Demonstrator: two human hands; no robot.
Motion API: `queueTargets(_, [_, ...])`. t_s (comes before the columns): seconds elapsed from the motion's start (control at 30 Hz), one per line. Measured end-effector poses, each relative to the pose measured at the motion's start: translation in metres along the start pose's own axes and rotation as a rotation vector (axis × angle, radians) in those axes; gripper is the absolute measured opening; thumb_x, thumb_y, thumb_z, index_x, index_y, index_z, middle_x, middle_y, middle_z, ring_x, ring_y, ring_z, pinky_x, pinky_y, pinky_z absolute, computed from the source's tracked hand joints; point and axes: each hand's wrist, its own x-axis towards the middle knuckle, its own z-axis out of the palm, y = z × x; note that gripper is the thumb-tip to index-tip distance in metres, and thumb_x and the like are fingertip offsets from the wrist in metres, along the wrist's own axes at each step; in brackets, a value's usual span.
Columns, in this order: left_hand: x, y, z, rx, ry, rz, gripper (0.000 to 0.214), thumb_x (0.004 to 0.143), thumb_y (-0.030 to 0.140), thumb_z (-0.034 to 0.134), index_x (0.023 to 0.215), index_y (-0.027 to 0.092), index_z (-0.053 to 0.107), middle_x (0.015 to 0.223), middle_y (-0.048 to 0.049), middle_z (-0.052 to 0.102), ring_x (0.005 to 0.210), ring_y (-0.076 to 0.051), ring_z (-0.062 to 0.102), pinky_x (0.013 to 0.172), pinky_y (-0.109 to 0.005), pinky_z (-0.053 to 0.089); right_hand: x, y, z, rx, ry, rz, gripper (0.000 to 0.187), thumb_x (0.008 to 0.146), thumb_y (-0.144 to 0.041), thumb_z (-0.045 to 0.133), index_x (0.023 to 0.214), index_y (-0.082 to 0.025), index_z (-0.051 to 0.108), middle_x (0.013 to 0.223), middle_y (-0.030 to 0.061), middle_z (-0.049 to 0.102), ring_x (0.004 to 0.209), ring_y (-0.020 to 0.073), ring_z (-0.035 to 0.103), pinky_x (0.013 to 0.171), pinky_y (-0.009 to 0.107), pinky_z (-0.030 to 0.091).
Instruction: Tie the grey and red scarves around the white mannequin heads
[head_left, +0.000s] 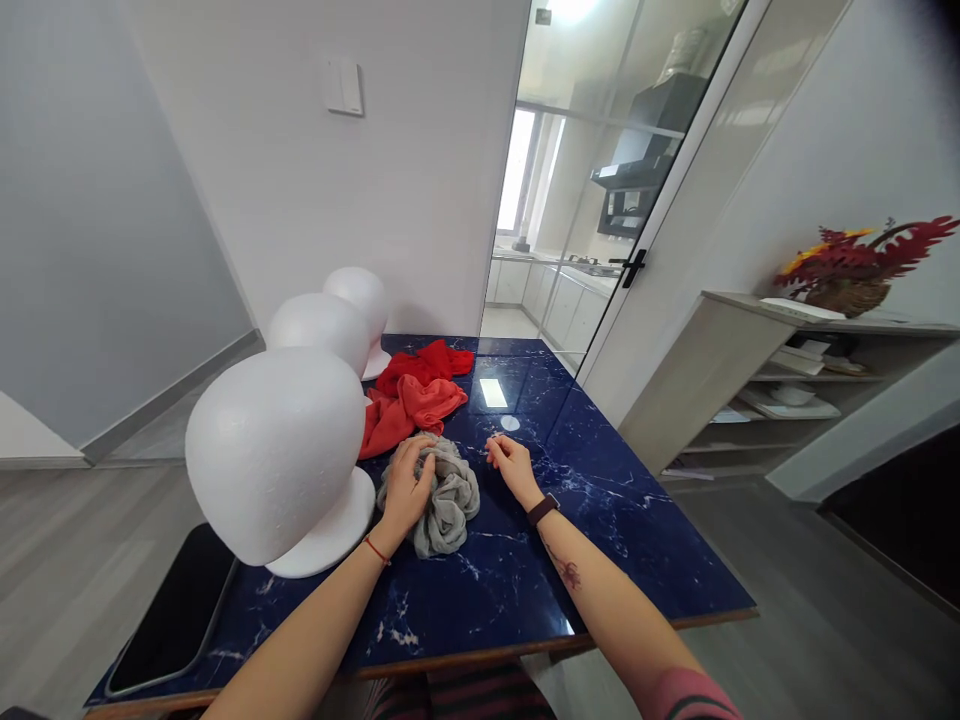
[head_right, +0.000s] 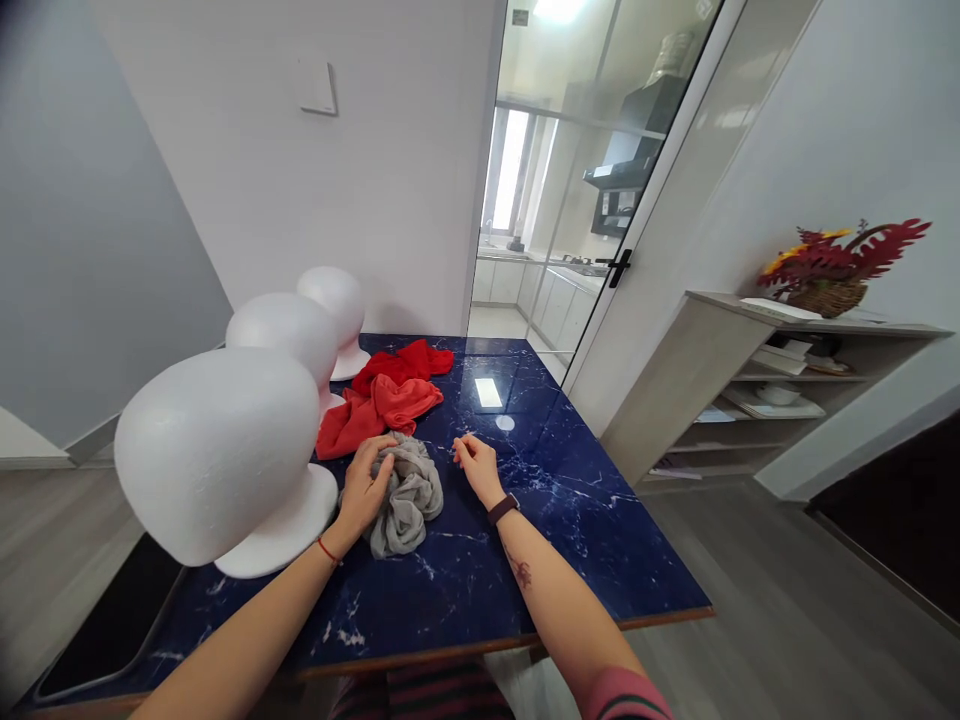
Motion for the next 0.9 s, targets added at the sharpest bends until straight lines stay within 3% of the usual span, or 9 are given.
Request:
queueTargets(0.1, [-0.003, 0.003, -0.003, 0.083, 0.045, 0.072, 0.021, 0.086, 0.018, 0.036, 0.084, 0.021, 0.056, 0.088, -0.0038, 0.061, 0.089, -0.018, 0.055, 0.084, -0.036, 0.043, -0.007, -0.007, -0.001, -0.032, 0.002, -0.023, 0.040, 0.084, -0.053, 0.047, 0.072, -0.018, 0.061, 0.057, -0.0001, 0.058, 0.049, 0.0123, 0.049, 0.051, 0.024, 0.038])
queueTargets(0.23, [-0.009, 0.006, -0.003, 0.193, -0.073, 0.243, 0.022, 0.083, 0.015, 0.037, 0.070, 0.021, 0.053, 0.072, -0.0024, 0.059, 0.074, -0.017, 0.053, 0.078, -0.037, 0.040, -0.010, -0.012, -0.002, -0.059, 0.019, -0.056, 0.038, 0.085, -0.051, 0.046, 0.072, -0.018, 0.061, 0.057, -0.0006, 0.057, 0.049, 0.0118, 0.049, 0.051, 0.024, 0.038])
queueTargets(0.4, [-0.014, 0.013, 0.004, 0.248, -0.220, 0.383, 0.026, 0.084, 0.014, 0.034, 0.068, 0.021, 0.053, 0.067, -0.0026, 0.057, 0.069, -0.016, 0.049, 0.075, -0.035, 0.039, -0.011, -0.012, 0.000, -0.071, 0.013, -0.069, 0.037, 0.086, -0.048, 0.046, 0.070, -0.018, 0.061, 0.056, -0.0007, 0.056, 0.049, 0.0116, 0.048, 0.051, 0.023, 0.036])
queueTargets(0.53, [-0.014, 0.015, 0.005, 0.253, -0.270, 0.381, 0.027, 0.084, 0.013, 0.034, 0.068, 0.021, 0.054, 0.067, -0.0022, 0.056, 0.069, -0.016, 0.049, 0.076, -0.034, 0.039, -0.011, -0.017, -0.004, -0.049, 0.028, -0.087, 0.034, 0.087, -0.046, 0.046, 0.075, -0.018, 0.062, 0.057, -0.0011, 0.056, 0.051, 0.0114, 0.048, 0.052, 0.023, 0.037])
queueTargets(0.7, [-0.011, 0.011, 0.004, 0.220, -0.222, 0.333, 0.025, 0.083, 0.011, 0.036, 0.068, 0.021, 0.054, 0.067, -0.0015, 0.056, 0.070, -0.016, 0.050, 0.075, -0.033, 0.039, -0.010, -0.019, -0.010, -0.027, 0.170, -0.075, 0.035, 0.087, -0.047, 0.045, 0.078, -0.018, 0.061, 0.058, -0.0009, 0.055, 0.051, 0.0116, 0.047, 0.052, 0.023, 0.036])
queueTargets(0.9, [-0.010, 0.009, 0.005, 0.208, -0.220, 0.305, 0.025, 0.083, 0.012, 0.037, 0.067, 0.020, 0.054, 0.067, -0.0012, 0.056, 0.070, -0.016, 0.050, 0.076, -0.032, 0.039, -0.010, -0.026, -0.014, -0.011, 0.203, -0.065, 0.035, 0.087, -0.047, 0.045, 0.079, -0.016, 0.061, 0.060, -0.0001, 0.056, 0.052, 0.0114, 0.047, 0.053, 0.024, 0.039])
